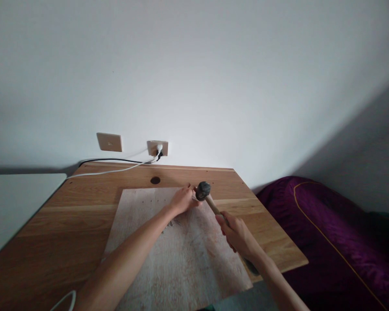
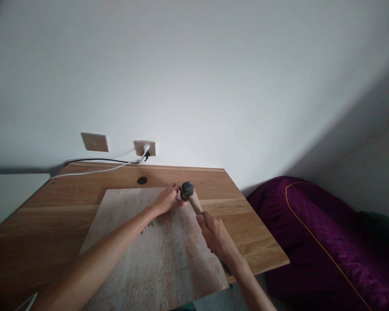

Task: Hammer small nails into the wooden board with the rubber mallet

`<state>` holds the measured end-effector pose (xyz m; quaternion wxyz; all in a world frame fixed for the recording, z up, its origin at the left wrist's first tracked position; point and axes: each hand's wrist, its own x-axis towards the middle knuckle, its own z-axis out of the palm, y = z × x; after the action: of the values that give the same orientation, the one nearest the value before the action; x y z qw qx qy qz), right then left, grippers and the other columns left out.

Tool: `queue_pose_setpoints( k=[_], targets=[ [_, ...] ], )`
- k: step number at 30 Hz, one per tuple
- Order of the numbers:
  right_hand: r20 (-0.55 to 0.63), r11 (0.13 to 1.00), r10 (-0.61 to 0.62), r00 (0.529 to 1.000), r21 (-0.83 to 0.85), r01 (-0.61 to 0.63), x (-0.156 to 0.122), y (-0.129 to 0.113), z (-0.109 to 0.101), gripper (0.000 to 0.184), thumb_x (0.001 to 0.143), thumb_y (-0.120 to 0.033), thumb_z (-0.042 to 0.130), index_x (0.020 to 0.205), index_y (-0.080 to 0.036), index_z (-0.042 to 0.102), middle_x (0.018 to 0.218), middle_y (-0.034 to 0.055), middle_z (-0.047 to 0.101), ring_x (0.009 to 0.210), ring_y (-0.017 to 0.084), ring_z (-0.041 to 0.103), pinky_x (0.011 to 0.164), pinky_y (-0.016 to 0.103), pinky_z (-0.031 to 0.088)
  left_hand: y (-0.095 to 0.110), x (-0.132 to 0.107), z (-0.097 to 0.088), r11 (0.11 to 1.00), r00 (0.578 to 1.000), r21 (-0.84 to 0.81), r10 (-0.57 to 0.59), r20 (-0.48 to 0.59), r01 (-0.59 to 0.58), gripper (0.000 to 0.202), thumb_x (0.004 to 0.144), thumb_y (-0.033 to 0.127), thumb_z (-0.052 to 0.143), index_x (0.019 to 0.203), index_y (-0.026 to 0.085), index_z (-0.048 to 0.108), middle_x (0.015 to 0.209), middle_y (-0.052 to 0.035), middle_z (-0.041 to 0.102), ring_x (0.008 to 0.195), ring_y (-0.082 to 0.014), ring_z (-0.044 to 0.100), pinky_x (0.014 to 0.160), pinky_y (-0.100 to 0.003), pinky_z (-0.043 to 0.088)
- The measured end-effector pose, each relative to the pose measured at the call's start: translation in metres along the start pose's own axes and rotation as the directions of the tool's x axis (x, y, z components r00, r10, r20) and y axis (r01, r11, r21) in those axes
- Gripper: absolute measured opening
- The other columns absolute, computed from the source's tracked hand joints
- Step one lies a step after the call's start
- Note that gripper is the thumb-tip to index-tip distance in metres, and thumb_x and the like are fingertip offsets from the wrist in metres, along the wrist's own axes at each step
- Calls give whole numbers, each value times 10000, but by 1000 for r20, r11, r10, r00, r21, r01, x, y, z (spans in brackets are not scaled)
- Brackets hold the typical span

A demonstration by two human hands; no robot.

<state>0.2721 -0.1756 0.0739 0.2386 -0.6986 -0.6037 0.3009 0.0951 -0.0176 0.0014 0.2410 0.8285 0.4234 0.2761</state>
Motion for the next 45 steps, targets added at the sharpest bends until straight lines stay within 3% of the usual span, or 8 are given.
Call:
queue_pose_setpoints(
  k=[8,18,22,25,27,30,40,45],
  targets=[
    [-96,981,108,989,172,-91,-19,21,15,421,954,-610,355,872,-236,531,569,-92,468,325,82,442,289,183,290,-1,2,-5,993,1000,-115,-29,-4,28,512,708,410,846,1132,185,669,1092,-76,654,980,-257,661,860,-330,508],
    [-136,994,52,989,-85,-64,-14,32,28,437,997,-523,271,912,-243,595,631,23,673,584,221,696,540,276,453,-1,6,-9,983,997,-178,24,-77,-38,225,798,298,705,973,157,691,840,-19,654,765,-169,607,711,-265,460],
    [-181,992,14,983,-119,-36,-14,32,32,415,998,-475,297,979,-229,630,878,114,774,901,280,753,717,303,483,1,5,-40,973,997,-220,76,28,-68,178,807,196,601,944,163,710,761,0,682,720,-155,627,687,-246,456],
    [-189,991,5,982,-129,-30,-15,34,33,421,1012,-453,295,1005,-229,651,895,115,785,918,282,756,724,304,478,2,-7,-74,970,945,-173,210,250,-169,220,698,123,625,875,197,733,738,17,697,683,-151,631,658,-230,449],
    [-191,991,-1,982,-128,-24,-15,34,33,415,1017,-451,307,1021,-230,657,905,109,787,941,279,756,740,299,480,3,-20,-93,985,908,-95,168,383,-142,270,632,98,657,849,232,747,657,40,677,592,-151,605,582,-231,414],
    [-192,992,-7,981,-125,-17,-14,35,33,415,1022,-451,308,1006,-225,656,910,110,787,948,279,755,745,297,476,5,-37,-107,993,912,58,72,403,-104,203,555,103,732,699,245,727,612,40,661,542,-157,562,538,-249,383],
    [-195,994,-7,981,-107,-14,-15,33,32,436,1024,-447,327,1088,-196,678,935,124,798,936,283,758,738,301,475,-8,-33,-88,996,925,-86,65,374,-35,82,607,111,709,619,192,703,568,33,648,524,-126,539,523,-233,386],
    [-198,995,4,980,-102,-25,-14,34,33,450,1033,-456,309,1091,-204,677,919,115,798,912,275,763,736,295,476,-16,-8,-68,947,990,-319,20,142,27,194,771,323,682,798,142,744,662,2,659,631,-135,565,621,-239,437]
  ],
)
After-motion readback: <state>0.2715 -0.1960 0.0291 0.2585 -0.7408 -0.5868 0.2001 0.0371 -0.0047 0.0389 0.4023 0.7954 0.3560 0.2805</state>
